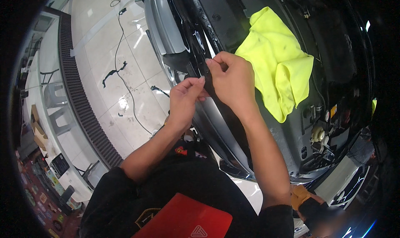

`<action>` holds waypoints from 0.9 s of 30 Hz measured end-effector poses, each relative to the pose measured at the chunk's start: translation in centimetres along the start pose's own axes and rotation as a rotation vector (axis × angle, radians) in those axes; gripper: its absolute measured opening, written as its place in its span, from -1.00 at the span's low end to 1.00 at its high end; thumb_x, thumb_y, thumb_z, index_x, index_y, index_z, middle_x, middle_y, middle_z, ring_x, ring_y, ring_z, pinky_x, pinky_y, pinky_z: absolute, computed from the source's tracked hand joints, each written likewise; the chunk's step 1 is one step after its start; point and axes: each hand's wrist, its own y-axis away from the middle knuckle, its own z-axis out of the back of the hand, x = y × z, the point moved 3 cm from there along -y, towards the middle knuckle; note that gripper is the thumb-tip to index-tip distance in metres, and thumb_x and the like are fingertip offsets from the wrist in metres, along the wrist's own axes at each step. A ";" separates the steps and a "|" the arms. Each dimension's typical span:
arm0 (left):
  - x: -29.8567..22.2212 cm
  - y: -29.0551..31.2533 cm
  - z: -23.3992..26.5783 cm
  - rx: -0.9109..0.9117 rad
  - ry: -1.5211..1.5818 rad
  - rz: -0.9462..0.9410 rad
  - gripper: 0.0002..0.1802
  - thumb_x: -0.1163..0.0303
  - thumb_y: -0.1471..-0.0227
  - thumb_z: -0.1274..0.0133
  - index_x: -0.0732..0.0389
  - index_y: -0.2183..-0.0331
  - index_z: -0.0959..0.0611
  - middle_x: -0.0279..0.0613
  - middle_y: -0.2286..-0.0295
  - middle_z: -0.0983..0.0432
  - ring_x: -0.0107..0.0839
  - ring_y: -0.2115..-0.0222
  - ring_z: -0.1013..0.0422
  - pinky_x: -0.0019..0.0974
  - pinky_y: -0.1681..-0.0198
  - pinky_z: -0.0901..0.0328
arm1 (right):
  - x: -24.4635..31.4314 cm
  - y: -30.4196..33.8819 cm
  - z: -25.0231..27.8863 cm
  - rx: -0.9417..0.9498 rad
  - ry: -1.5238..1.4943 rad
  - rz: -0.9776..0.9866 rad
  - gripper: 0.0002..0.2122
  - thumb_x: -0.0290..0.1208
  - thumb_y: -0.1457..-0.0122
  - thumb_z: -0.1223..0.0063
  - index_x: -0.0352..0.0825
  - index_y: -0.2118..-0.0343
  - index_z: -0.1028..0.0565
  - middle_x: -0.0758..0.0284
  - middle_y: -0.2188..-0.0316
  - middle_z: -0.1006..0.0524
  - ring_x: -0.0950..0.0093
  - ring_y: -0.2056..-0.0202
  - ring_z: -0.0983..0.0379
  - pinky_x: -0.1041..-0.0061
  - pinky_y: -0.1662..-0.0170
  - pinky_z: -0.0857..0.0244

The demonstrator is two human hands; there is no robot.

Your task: The person applies a transparent protective film to the front bumper of a black car. They use a red squeegee to smooth the film and remove bubbles, while a coworker assists by holding the film in place. The person repeatedly smooths and adjusts the film along the bumper's edge.

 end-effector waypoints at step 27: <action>-0.8 -0.1 -0.6 -0.055 -0.229 -0.020 -0.73 0.33 -0.32 -0.21 0.40 0.28 -0.70 -0.24 0.50 -0.66 -0.55 0.53 -0.58 -0.50 0.45 -0.38 | 0.2 0.9 0.1 -0.034 0.370 0.100 -0.74 -0.27 -0.28 -0.24 -0.37 0.45 -0.60 0.05 0.58 -0.59 -0.04 0.46 -0.59 0.05 0.34 -0.42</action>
